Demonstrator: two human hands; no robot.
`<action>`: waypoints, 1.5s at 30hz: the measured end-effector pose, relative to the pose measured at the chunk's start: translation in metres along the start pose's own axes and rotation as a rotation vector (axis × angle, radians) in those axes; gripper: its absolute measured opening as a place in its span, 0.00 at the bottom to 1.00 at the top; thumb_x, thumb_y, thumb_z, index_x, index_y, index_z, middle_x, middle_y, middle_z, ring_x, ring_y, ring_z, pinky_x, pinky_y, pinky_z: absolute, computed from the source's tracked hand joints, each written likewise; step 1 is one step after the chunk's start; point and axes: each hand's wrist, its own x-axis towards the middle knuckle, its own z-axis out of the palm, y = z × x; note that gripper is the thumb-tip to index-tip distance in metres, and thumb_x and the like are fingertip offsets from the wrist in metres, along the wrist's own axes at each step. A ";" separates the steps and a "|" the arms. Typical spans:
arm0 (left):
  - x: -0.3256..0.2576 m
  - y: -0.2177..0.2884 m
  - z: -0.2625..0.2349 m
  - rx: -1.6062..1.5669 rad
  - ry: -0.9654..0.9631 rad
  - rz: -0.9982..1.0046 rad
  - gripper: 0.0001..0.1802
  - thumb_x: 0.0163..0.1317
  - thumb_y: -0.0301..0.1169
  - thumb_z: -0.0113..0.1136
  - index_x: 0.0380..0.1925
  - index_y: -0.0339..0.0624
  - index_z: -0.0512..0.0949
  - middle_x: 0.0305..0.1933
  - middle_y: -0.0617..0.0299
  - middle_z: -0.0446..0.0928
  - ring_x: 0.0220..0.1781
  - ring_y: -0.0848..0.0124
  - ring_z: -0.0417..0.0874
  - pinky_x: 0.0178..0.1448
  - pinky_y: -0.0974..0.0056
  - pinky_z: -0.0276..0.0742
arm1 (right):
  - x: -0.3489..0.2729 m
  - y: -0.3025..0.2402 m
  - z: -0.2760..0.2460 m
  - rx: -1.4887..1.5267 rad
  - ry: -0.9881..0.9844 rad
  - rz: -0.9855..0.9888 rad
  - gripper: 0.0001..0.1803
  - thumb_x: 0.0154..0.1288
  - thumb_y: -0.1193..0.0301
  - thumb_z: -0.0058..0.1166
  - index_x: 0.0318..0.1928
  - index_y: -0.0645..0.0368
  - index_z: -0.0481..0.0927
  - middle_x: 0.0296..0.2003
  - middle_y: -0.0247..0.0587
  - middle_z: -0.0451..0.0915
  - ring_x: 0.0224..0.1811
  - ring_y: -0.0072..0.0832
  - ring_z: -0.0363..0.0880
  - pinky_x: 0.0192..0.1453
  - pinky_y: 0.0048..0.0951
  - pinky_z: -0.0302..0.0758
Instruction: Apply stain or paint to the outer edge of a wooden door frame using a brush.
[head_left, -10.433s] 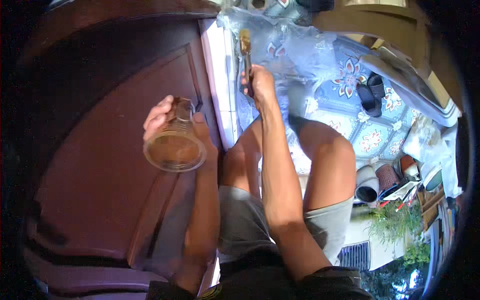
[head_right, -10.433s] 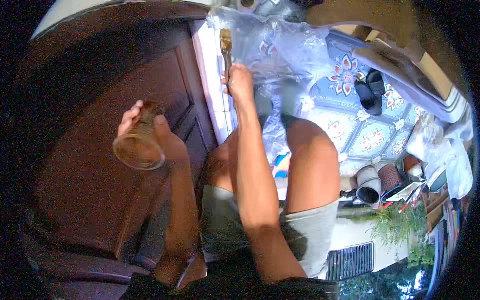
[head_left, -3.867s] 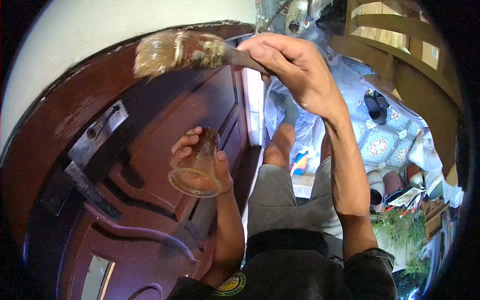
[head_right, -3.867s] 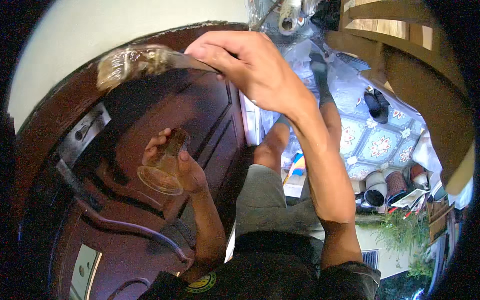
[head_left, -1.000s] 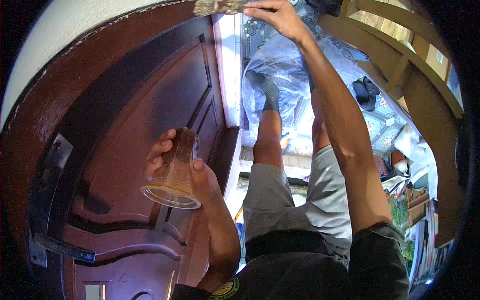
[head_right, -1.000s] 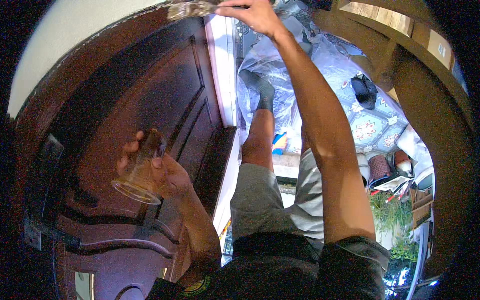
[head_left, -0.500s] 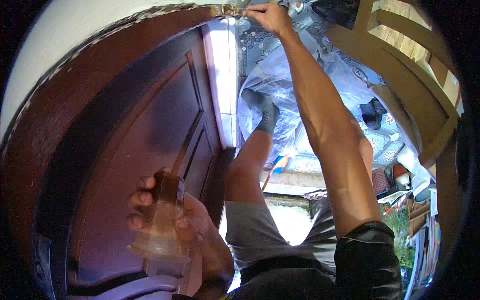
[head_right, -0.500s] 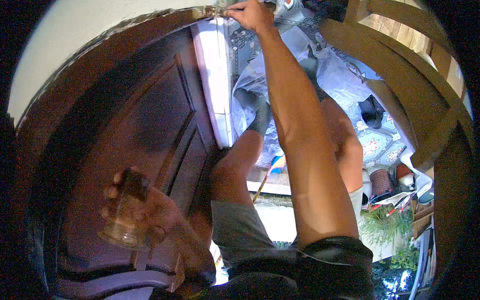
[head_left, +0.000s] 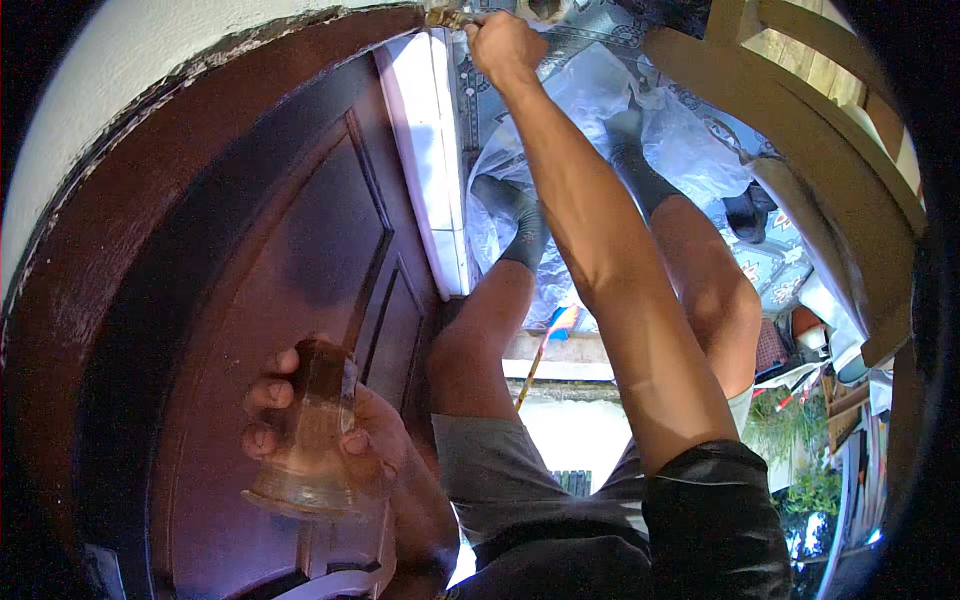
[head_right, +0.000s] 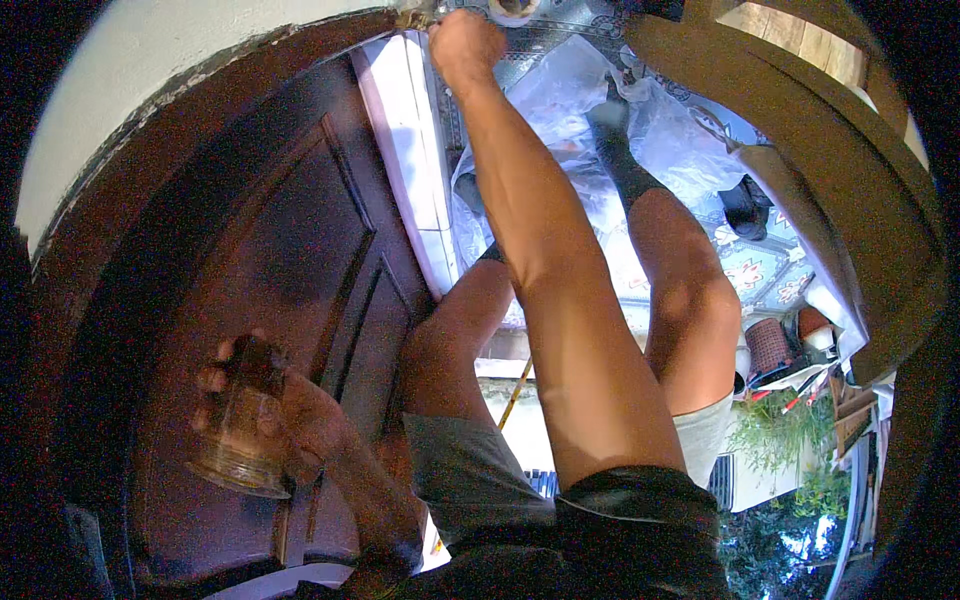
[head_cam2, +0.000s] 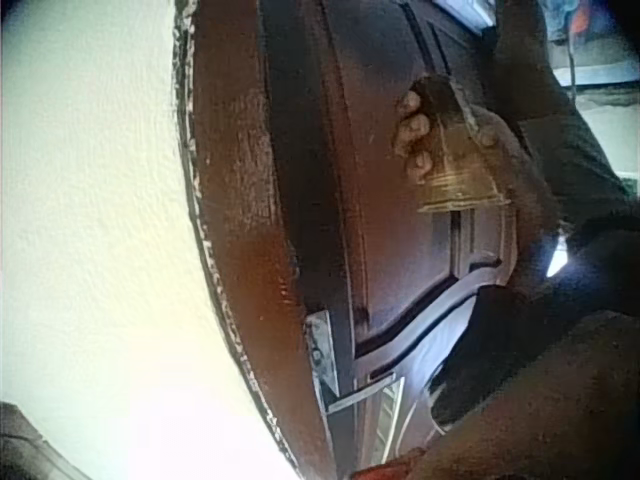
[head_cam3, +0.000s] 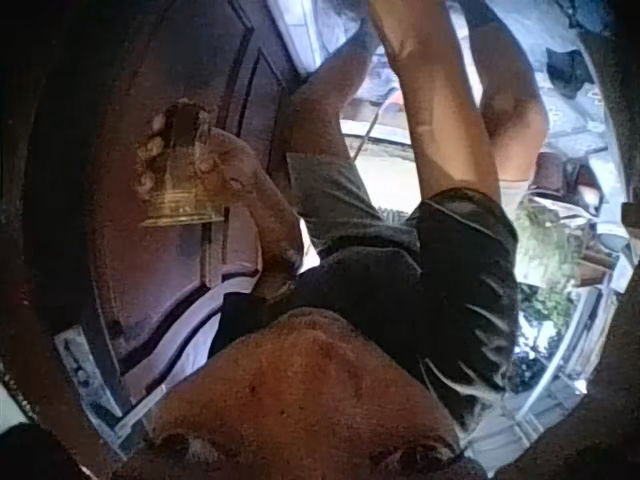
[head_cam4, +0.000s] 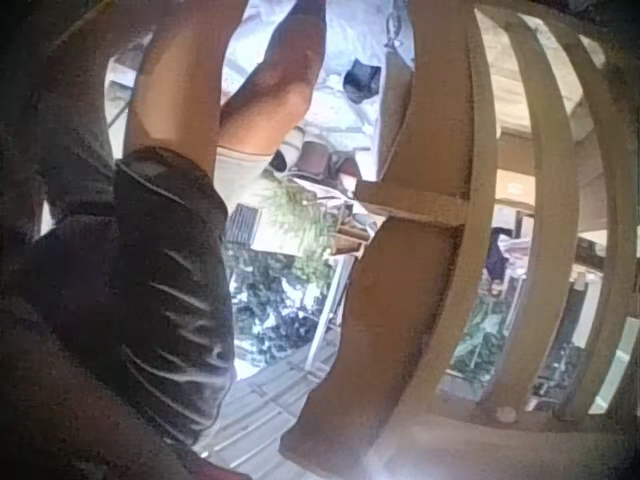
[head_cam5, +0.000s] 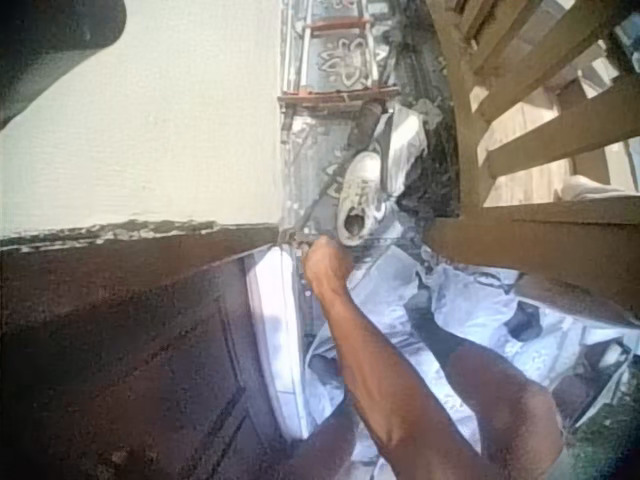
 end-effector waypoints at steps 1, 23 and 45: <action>0.000 -0.001 -0.001 0.006 -0.005 -0.007 0.29 0.57 0.25 0.62 0.57 0.55 0.64 0.55 0.58 0.66 0.65 0.54 0.64 0.67 0.46 0.68 | -0.001 -0.003 0.002 0.000 0.000 0.002 0.18 0.59 0.58 0.58 0.39 0.61 0.84 0.38 0.55 0.83 0.43 0.47 0.82 0.49 0.43 0.77; 0.000 0.032 -0.002 0.035 -0.044 -0.034 0.29 0.59 0.27 0.60 0.60 0.58 0.64 0.58 0.57 0.66 0.67 0.51 0.62 0.70 0.41 0.62 | -0.107 -0.036 -0.048 0.149 0.167 -0.219 0.16 0.55 0.51 0.56 0.39 0.41 0.87 0.31 0.45 0.83 0.35 0.45 0.82 0.39 0.42 0.77; -0.025 0.150 0.022 0.200 0.177 0.119 0.31 0.53 0.26 0.69 0.54 0.45 0.62 0.52 0.53 0.68 0.60 0.54 0.69 0.63 0.51 0.71 | -0.278 -0.052 -0.173 0.557 -0.054 -0.163 0.21 0.66 0.52 0.50 0.44 0.55 0.84 0.22 0.42 0.81 0.28 0.30 0.80 0.36 0.34 0.73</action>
